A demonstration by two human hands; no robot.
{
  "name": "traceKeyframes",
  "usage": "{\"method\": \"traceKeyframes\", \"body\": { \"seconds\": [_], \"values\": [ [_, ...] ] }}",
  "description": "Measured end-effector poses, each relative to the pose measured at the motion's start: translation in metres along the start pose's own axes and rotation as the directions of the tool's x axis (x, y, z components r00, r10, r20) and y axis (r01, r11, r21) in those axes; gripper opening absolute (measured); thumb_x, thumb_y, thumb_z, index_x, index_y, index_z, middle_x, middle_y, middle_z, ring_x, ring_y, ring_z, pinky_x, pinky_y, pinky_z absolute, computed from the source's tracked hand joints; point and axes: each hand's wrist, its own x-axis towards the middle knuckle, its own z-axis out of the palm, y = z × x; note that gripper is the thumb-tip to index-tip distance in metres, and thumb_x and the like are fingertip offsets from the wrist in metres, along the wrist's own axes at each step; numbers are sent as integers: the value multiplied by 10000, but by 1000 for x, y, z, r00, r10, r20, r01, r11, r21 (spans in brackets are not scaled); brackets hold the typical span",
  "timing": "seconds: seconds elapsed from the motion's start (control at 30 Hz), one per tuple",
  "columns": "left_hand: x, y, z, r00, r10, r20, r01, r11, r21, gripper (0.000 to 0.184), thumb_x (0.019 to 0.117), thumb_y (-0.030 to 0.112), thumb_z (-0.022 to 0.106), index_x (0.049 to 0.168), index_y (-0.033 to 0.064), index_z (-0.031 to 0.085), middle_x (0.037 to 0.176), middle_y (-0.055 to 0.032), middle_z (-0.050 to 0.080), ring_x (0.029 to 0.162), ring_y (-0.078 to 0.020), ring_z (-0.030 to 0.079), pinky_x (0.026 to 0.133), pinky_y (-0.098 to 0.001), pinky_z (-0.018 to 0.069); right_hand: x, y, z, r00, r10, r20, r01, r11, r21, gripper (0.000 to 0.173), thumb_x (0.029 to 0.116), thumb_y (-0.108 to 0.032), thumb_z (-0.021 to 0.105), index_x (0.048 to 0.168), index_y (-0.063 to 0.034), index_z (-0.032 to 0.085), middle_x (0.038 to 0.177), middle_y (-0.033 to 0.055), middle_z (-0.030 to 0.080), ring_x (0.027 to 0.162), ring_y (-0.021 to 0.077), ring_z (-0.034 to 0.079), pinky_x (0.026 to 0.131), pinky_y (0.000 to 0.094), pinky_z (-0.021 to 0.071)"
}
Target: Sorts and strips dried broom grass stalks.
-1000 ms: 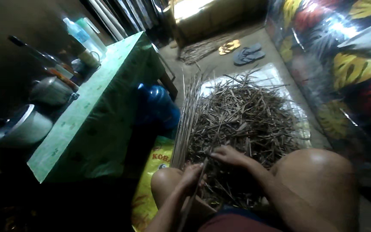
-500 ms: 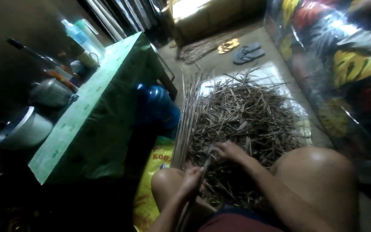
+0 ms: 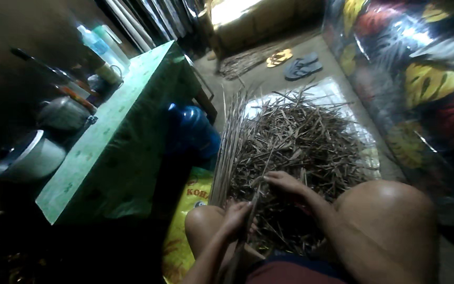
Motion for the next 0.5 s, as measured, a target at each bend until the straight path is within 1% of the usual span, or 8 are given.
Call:
{"method": "traceKeyframes", "body": {
  "seconds": [0.03, 0.1, 0.17, 0.2, 0.23, 0.3, 0.4, 0.5],
  "values": [
    [-1, 1, 0, 1000, -4, 8, 4, 1000, -16, 333, 1130, 264, 387, 1202, 2, 580, 719, -52, 659, 561, -125, 652, 537, -266, 572, 0, -1, 4, 999, -25, -24, 26, 1000, 8, 277, 1098, -216, 455, 1175, -17, 632, 795, 3, 584, 603, 50, 503, 582, 237, 453],
    [-4, -1, -2, 999, -20, 39, 22, 999, -36, 357, 1136, 276, 355, 1202, 1, 572, 716, -52, 666, 567, -127, 662, 537, -263, 578, 3, -2, 1, 990, -62, -130, 64, 998, 10, 294, 1100, -199, 447, 1238, -4, 618, 844, 26, 594, 623, 52, 523, 599, 238, 478],
    [-9, -5, -7, 996, -54, 67, 57, 998, -41, 367, 1141, 281, 326, 1191, 6, 564, 710, -37, 643, 551, -107, 632, 523, -242, 553, 9, 1, -11, 974, -85, -212, 89, 996, 5, 325, 1100, -208, 452, 1303, -4, 604, 938, 62, 624, 674, 65, 544, 638, 257, 491],
    [-9, -8, -9, 995, -62, 81, 67, 996, -59, 359, 1141, 282, 317, 1167, 16, 557, 696, -26, 621, 530, -89, 606, 501, -222, 533, 12, 5, -17, 969, -96, -226, 102, 995, 14, 326, 1098, -214, 460, 1302, -9, 609, 954, 64, 632, 695, 67, 549, 654, 259, 490],
    [-9, -11, -11, 994, -63, 85, 70, 994, -86, 352, 1142, 281, 312, 1149, 20, 546, 681, -18, 593, 505, -74, 576, 475, -204, 510, 13, 7, -18, 969, -104, -225, 112, 994, 20, 313, 1094, -218, 469, 1275, -13, 620, 918, 47, 620, 667, 57, 536, 623, 246, 480],
    [-6, -13, -11, 995, -56, 78, 64, 991, -114, 337, 1142, 277, 313, 1143, 23, 534, 669, -9, 566, 481, -57, 544, 449, -185, 486, 10, 8, -11, 983, -107, -147, 107, 994, -6, 305, 1089, -218, 482, 1244, 0, 628, 882, 42, 602, 641, 59, 514, 602, 247, 465],
    [-1, -9, -9, 997, -35, 68, 43, 991, -123, 335, 1140, 290, 325, 1132, 37, 544, 660, 2, 555, 470, -46, 524, 440, -179, 470, 9, 12, 11, 988, -153, 24, 155, 979, -134, 310, 1085, -225, 478, 1193, 15, 642, 889, 71, 614, 695, 100, 543, 679, 303, 495],
    [-1, -5, -8, 996, -20, 83, 35, 982, -186, 341, 1142, 279, 303, 1117, 36, 540, 627, 20, 521, 447, -25, 493, 421, -156, 444, 10, 18, 24, 955, -293, 43, 293, 919, -263, 317, 1081, -216, 456, 1130, 22, 659, 902, 96, 622, 768, 136, 570, 755, 332, 494]
  ]
}}
